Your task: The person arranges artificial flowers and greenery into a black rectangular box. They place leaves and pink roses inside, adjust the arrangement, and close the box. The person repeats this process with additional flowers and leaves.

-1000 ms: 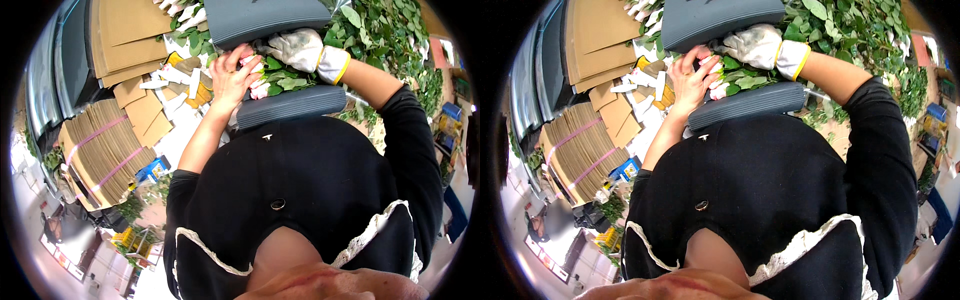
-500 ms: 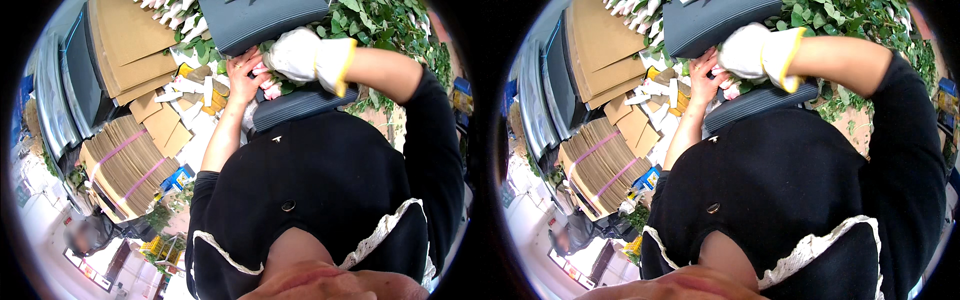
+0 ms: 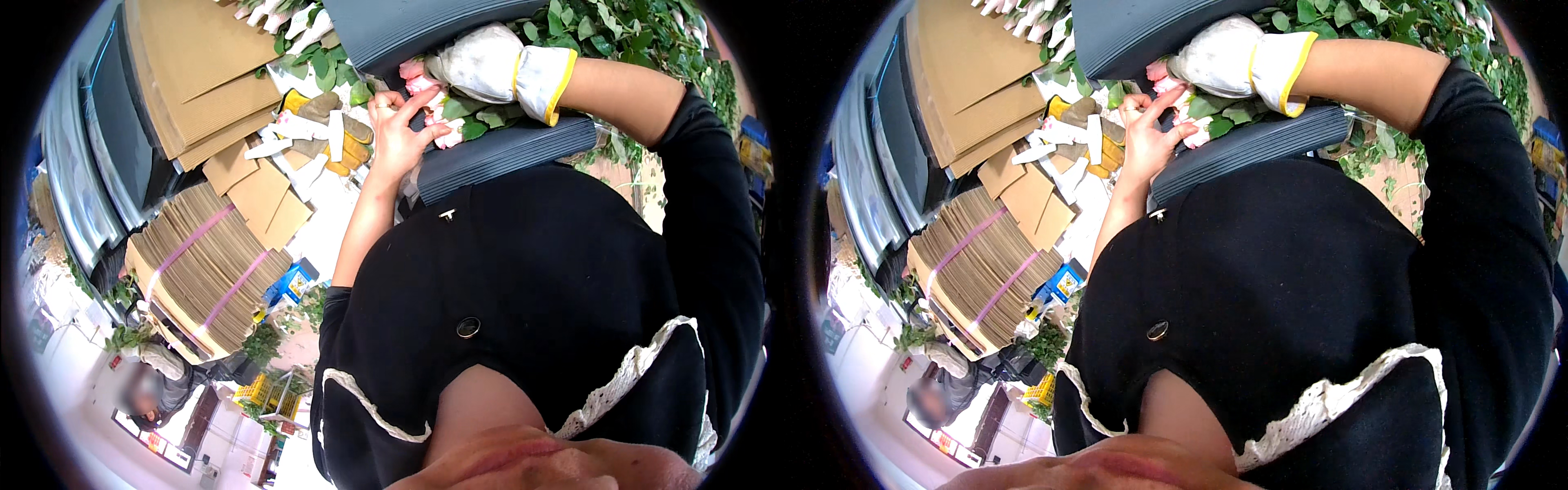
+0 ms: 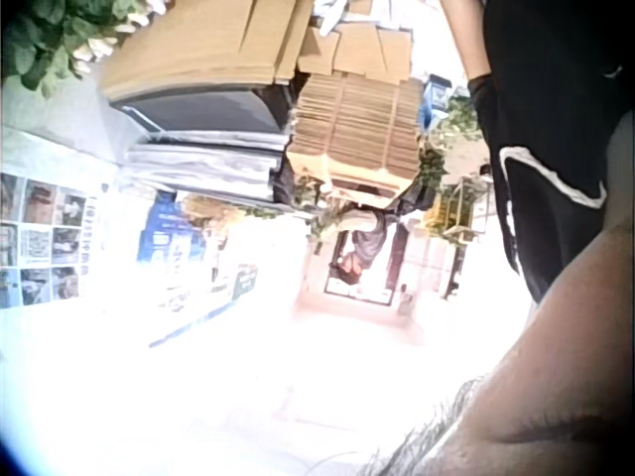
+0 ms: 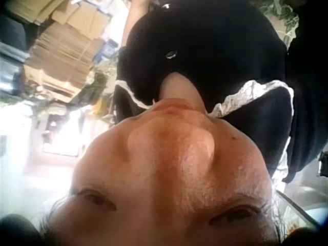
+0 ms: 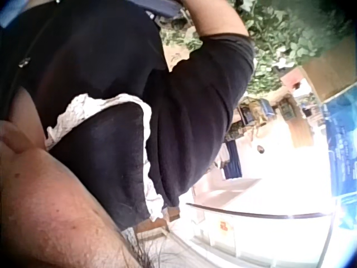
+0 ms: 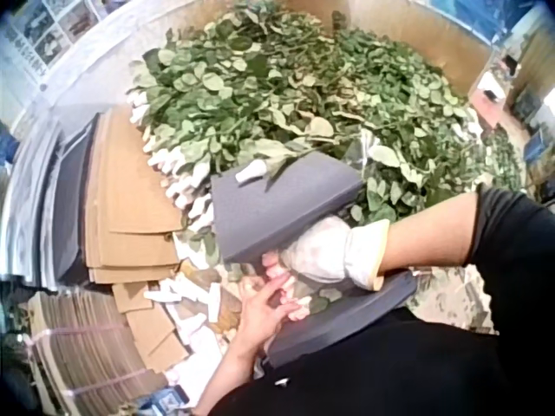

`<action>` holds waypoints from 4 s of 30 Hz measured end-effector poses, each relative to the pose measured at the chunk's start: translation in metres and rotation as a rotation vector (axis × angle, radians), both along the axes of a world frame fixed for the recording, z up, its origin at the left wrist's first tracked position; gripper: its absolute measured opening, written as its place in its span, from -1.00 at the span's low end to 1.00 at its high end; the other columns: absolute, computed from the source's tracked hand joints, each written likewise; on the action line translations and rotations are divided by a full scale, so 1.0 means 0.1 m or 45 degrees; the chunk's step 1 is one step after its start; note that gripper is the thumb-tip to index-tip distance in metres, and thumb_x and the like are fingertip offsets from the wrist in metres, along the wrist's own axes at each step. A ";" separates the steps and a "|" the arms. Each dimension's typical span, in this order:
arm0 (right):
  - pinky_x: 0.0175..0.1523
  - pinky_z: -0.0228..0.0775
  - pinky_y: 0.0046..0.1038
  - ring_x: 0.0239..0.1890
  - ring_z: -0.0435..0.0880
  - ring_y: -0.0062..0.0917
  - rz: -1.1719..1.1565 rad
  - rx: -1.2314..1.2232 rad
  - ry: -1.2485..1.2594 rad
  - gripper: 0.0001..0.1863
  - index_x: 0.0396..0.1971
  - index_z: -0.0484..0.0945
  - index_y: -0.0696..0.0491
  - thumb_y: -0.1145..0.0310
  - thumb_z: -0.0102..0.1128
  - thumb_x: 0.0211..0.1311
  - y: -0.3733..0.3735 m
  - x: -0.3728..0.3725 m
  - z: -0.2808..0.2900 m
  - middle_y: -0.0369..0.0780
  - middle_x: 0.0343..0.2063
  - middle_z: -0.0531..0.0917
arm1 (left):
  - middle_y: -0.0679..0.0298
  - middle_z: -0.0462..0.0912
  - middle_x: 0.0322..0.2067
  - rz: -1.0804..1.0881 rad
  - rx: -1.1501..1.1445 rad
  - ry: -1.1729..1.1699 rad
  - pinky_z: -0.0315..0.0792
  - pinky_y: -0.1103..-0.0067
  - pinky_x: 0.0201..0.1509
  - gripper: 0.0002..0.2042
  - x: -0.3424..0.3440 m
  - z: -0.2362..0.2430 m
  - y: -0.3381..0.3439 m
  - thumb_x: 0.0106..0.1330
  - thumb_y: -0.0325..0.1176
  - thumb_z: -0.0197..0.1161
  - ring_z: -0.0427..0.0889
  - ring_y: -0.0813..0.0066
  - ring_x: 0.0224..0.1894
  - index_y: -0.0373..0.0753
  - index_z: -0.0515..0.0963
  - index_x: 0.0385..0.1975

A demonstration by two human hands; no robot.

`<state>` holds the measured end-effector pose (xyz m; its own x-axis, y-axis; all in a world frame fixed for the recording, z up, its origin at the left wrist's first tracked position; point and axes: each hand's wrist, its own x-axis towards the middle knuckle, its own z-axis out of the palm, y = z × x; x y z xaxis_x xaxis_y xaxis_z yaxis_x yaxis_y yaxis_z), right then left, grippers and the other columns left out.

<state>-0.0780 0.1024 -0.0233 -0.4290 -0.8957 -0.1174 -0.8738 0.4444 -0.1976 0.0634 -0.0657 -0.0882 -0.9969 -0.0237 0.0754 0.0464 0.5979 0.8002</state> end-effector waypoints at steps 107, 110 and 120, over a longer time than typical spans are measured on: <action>-0.19 0.53 -0.40 -0.30 0.66 -0.41 -0.471 -1.250 -0.579 -0.79 -0.22 0.54 0.03 0.26 -0.04 0.38 0.52 -0.83 1.63 -0.17 -0.32 0.63 | 0.06 0.29 0.05 0.170 0.029 -0.026 0.22 0.27 0.29 -0.42 0.05 -0.37 0.07 -0.12 -0.08 0.55 0.25 0.09 0.17 0.14 0.62 0.02; 0.27 0.29 -0.38 0.15 0.45 -0.32 0.303 -1.391 -2.132 -0.51 0.25 0.26 0.17 0.19 -0.22 0.48 0.93 -1.40 1.57 -0.11 0.16 0.44 | 0.11 0.35 0.01 0.216 -0.010 0.036 0.24 0.26 0.25 -0.49 0.07 -0.43 0.08 -0.14 -0.09 0.55 0.31 0.10 0.10 0.15 0.66 -0.06; -0.18 0.50 -0.19 -0.28 0.65 -0.11 0.504 -0.447 -0.416 -0.62 -0.10 0.59 0.02 0.15 0.13 0.13 0.24 -0.08 1.02 -0.07 -0.38 0.67 | 0.13 0.53 -0.15 0.072 -0.060 0.189 0.37 0.36 0.13 -0.51 0.19 -0.39 -0.15 0.01 -0.36 0.40 0.48 0.18 -0.01 0.01 0.59 0.04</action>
<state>-0.0860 0.1261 0.0788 -0.0478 -0.9884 0.1440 -0.8286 -0.0413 -0.5583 0.0826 -0.0805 -0.1269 -0.9719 -0.0722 0.2243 0.1274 0.6396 0.7581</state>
